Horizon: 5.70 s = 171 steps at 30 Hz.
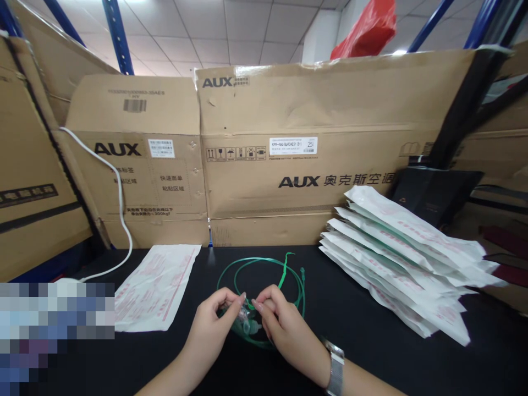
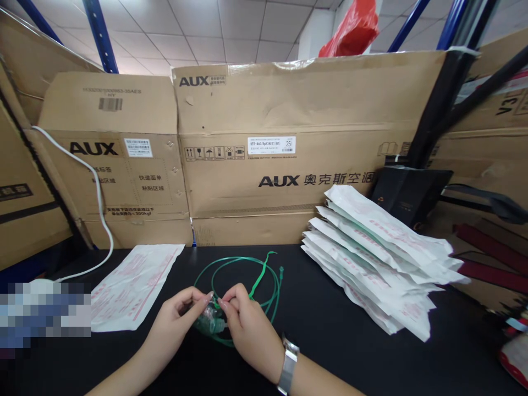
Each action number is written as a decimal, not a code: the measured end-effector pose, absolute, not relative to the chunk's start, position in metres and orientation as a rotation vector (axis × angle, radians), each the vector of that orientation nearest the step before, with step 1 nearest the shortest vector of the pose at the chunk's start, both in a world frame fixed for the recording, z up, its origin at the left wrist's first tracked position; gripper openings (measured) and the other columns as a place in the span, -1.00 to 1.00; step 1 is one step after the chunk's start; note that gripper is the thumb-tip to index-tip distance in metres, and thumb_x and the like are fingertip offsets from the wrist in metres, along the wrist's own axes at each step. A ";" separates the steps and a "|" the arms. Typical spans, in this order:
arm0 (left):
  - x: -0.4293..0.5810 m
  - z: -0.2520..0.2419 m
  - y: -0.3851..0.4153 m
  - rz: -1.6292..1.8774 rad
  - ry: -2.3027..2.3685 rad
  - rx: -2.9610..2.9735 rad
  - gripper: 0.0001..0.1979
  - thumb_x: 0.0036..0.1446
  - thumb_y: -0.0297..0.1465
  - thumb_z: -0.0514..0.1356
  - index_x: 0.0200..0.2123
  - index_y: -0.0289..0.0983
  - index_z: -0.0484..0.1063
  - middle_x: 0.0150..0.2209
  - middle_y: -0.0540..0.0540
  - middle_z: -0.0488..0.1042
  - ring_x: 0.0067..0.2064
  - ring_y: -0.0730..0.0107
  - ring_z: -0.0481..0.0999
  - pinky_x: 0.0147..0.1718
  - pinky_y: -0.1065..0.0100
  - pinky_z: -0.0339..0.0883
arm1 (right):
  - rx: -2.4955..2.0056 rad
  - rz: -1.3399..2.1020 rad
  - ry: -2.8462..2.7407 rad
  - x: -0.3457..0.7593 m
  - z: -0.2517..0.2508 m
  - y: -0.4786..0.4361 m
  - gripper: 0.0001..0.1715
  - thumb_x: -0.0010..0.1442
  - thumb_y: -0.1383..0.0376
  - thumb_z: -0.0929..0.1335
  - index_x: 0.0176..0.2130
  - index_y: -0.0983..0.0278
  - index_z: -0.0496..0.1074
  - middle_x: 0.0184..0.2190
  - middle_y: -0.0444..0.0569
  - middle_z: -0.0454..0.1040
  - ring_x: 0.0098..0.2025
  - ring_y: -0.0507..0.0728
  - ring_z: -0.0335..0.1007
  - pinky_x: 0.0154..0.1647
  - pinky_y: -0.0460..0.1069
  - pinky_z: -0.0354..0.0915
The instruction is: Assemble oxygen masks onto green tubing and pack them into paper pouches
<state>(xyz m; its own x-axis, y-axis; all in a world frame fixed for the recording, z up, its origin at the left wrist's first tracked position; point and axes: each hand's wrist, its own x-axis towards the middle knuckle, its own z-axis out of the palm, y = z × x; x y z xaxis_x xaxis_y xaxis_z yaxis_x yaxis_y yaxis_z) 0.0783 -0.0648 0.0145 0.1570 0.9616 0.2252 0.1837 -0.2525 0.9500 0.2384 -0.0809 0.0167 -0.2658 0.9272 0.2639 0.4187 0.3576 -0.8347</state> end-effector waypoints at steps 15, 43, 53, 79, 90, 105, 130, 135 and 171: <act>0.081 0.014 -0.069 1.132 1.092 1.625 -0.75 0.03 -0.26 0.11 -0.55 -0.31 0.36 -0.56 0.00 0.35 -0.46 0.43 0.30 -0.46 0.43 0.19 | -1.168 0.860 -1.848 0.237 0.010 -0.080 -0.83 0.22 0.23 0.15 -0.17 0.24 0.10 -0.69 -0.31 0.15 -0.64 -0.03 0.10 -0.59 -0.14 0.03; 0.076 0.024 -0.071 0.973 0.937 1.695 -0.78 0.06 -0.25 0.10 -0.39 -0.26 0.45 -0.36 -0.08 0.51 -0.27 0.29 0.44 -0.25 0.35 0.27 | -1.094 0.966 -1.416 0.239 0.024 -0.076 -0.87 -0.09 0.21 0.41 -0.46 0.22 0.54 -0.52 -0.11 0.39 -0.44 0.03 0.30 -0.40 -0.07 0.26; 0.080 0.018 -0.068 1.025 0.939 1.553 -0.71 0.05 -0.22 0.10 -0.55 -0.30 0.40 -0.51 -0.06 0.47 -0.39 0.36 0.40 -0.34 0.37 0.24 | -1.107 0.916 -1.414 0.234 0.021 -0.081 -0.88 -0.10 0.25 0.41 -0.52 0.27 0.51 -0.56 -0.14 0.29 -0.48 0.02 0.24 -0.46 -0.08 0.19; 0.081 0.018 -0.073 0.860 1.091 1.956 -0.85 0.03 -0.36 0.12 -0.54 -0.27 0.36 -0.48 -0.02 0.42 -0.37 0.37 0.39 -0.32 0.36 0.22 | -1.087 0.839 -1.592 0.241 0.031 -0.077 -0.87 -0.08 0.37 0.41 -0.59 0.28 0.40 -0.25 -0.04 0.26 -0.12 0.13 0.23 -0.04 0.04 0.11; 0.086 0.028 -0.080 0.837 1.016 2.090 -0.83 0.02 -0.43 0.10 -0.59 -0.27 0.31 -0.50 -0.02 0.37 -0.37 0.39 0.37 -0.32 0.37 0.19 | -1.023 1.030 -1.433 0.244 0.035 -0.073 -0.77 -0.19 0.21 0.47 -0.64 0.27 0.41 -0.30 -0.06 0.28 -0.17 0.14 0.27 -0.08 0.04 0.14; 0.069 0.039 -0.066 1.012 0.915 1.447 -0.83 -0.04 -0.32 0.21 -0.54 -0.30 0.39 -0.54 0.01 0.42 -0.42 0.45 0.35 -0.39 0.45 0.19 | -0.915 1.296 -1.351 0.245 0.027 -0.060 -0.58 -0.05 0.06 0.38 -0.21 0.21 0.38 -0.19 -0.02 0.38 -0.15 0.12 0.33 -0.11 0.04 0.23; -0.015 0.045 0.005 2.061 0.975 0.650 -0.93 -0.15 -0.54 0.25 -0.51 -0.28 0.48 -0.50 0.07 0.49 -0.41 0.58 0.43 -0.29 0.53 0.25 | -1.118 0.824 -1.431 0.292 0.031 -0.028 -0.70 0.03 0.11 0.33 -0.44 0.30 0.48 -0.65 -0.15 0.31 -0.53 0.02 0.24 -0.42 -0.07 0.17; -0.004 0.046 -0.001 1.885 0.973 0.909 -0.85 -0.28 -0.48 0.33 -0.50 -0.31 0.52 -0.46 -0.02 0.53 -0.31 0.41 0.45 -0.19 0.42 0.24 | -0.913 1.065 -0.964 0.303 0.033 -0.022 -0.70 -0.06 0.13 0.40 -0.41 0.33 0.44 -0.70 -0.19 0.31 -0.63 -0.05 0.18 -0.56 -0.14 0.16; -0.022 0.068 -0.004 1.736 0.398 0.304 -0.63 0.20 -0.58 -0.10 -0.48 -0.26 0.43 -0.52 0.03 0.51 -0.43 0.56 0.49 -0.24 0.39 0.38 | -1.073 1.236 -1.174 0.309 0.035 -0.021 -0.80 -0.03 0.28 0.38 -0.33 0.30 0.48 -0.43 -0.01 0.54 -0.48 0.05 0.43 -0.46 -0.09 0.30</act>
<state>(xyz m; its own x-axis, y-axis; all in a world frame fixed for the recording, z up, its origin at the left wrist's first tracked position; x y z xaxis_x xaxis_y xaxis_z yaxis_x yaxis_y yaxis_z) -0.0221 -0.0045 0.0682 -0.1986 0.9800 -0.0145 -0.8885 -0.1737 0.4248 0.3087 -0.0208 0.0351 -0.0238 0.9980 0.0589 -0.1103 0.0559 -0.9923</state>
